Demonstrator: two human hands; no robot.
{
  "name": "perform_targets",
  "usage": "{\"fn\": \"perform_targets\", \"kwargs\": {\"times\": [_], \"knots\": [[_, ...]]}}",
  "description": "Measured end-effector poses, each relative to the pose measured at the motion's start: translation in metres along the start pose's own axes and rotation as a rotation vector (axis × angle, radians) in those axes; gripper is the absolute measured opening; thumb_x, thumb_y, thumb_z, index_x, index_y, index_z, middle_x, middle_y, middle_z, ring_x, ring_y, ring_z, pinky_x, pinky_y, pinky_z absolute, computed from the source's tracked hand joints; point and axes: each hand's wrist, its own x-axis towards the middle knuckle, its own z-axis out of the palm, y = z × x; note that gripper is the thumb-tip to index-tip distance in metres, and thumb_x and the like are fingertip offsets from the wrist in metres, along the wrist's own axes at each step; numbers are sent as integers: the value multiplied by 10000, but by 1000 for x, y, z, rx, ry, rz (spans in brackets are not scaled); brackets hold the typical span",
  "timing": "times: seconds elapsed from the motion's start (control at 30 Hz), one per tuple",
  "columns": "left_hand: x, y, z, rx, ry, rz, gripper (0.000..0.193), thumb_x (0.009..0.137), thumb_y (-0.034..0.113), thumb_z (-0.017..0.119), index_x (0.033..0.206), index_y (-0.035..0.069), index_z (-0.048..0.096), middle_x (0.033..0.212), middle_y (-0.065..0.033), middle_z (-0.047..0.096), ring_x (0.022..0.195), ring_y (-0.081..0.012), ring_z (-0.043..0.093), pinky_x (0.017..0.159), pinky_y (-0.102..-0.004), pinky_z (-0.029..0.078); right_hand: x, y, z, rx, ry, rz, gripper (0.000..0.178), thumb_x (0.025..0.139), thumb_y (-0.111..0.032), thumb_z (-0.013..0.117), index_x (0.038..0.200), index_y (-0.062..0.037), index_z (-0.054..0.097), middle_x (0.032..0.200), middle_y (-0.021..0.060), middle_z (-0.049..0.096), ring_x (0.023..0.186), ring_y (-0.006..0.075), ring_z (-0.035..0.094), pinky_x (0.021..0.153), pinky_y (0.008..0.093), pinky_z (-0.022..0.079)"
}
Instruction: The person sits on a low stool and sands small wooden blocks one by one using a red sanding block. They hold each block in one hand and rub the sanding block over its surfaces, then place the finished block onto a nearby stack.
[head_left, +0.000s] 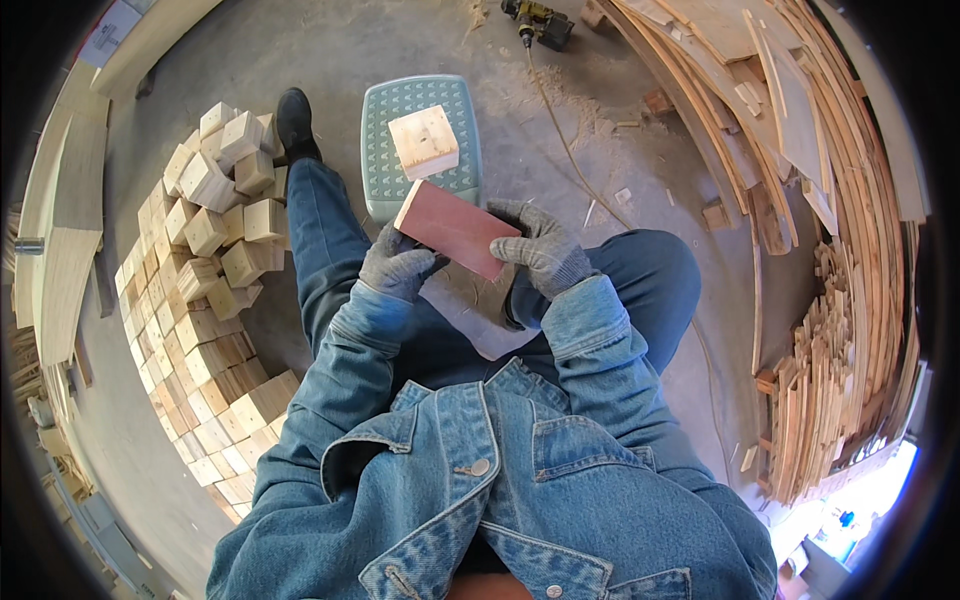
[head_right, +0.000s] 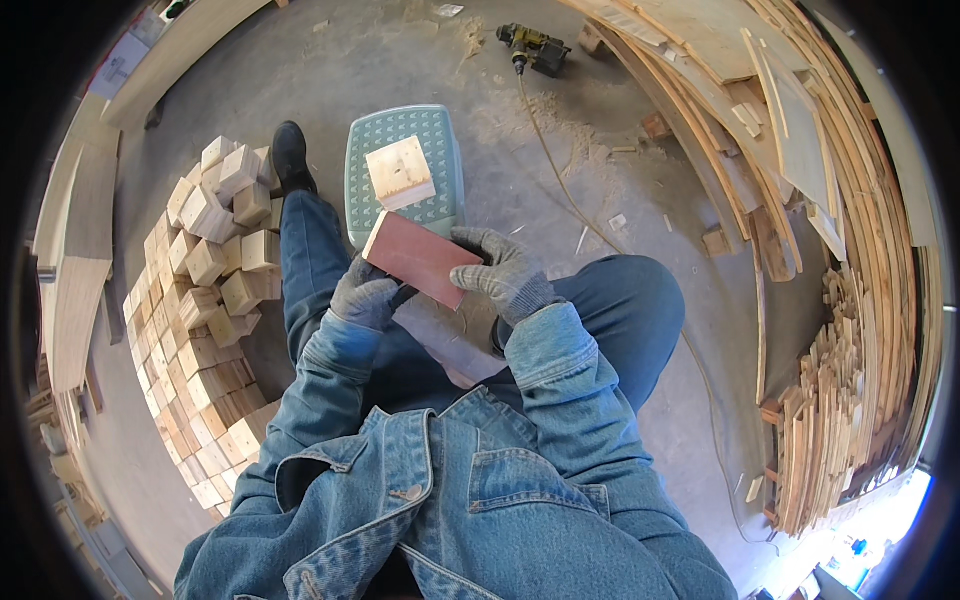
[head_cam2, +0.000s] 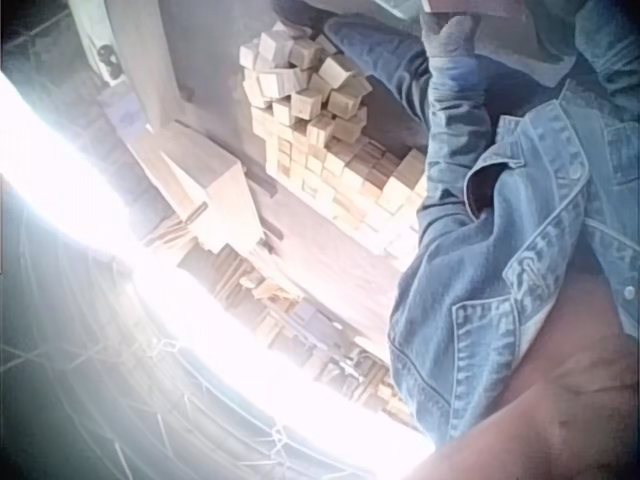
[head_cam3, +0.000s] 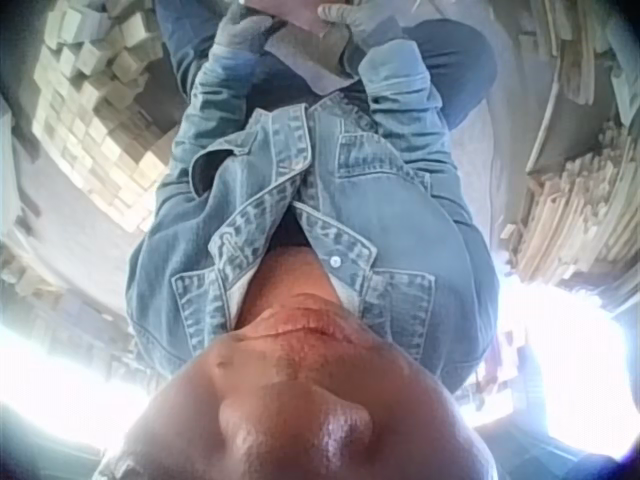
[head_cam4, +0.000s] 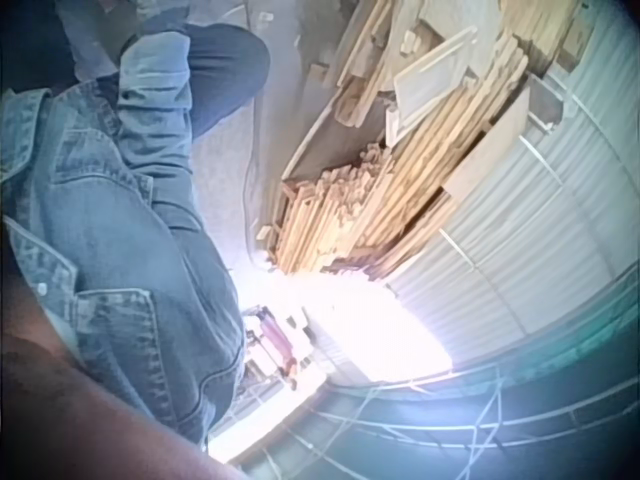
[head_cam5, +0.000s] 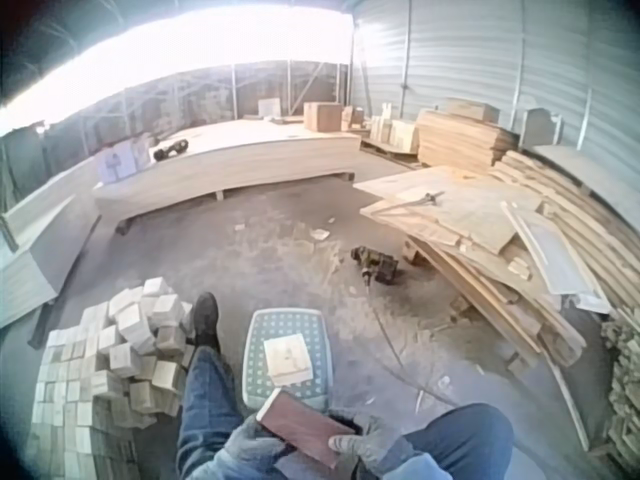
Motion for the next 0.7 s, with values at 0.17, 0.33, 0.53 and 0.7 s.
{"fn": "perform_targets", "kwargs": {"times": [0.17, 0.33, 0.53, 0.7], "knots": [[1, 6, -1, -102, 160, -85, 510, 993, 92, 714, 1472, 28, 550, 1337, -148, 665, 1182, -302, 681, 1034, -457, 579, 9, 12, -6, -3, -26, 3, 715, 839, -77, 841, 1489, 21, 558, 1399, 155, 670, 1280, 246, 631, 1121, 374, 490], [5, 0, -6, 7, 321, -35, 355, 991, 101, 728, 1329, 19, 656, 1148, -119, 732, 986, -266, 735, 879, -416, 634, 18, 22, -9, -452, 86, 21, 778, 833, -222, 882, 1508, -18, 554, 1385, 175, 676, 1271, 260, 644, 1092, 363, 504], [6, 4, -10, 52, 411, -42, 296, 976, 94, 749, 1258, 27, 688, 1092, -98, 744, 891, -234, 743, 807, -380, 648, 11, -2, 13, -892, 148, -125, 954, 810, -357, 912, 1584, -44, 451, 1464, 240, 593, 1340, 362, 591, 1132, 436, 476], [6, 0, -6, 155, 440, -45, 335, 959, 127, 780, 1263, 21, 688, 1072, -91, 746, 858, -210, 740, 771, -356, 649, 8, 10, 38, -1270, 124, -240, 1053, 771, -518, 884, 1611, -94, 411, 1605, 193, 469, 1413, 411, 509, 1174, 459, 415]]}}
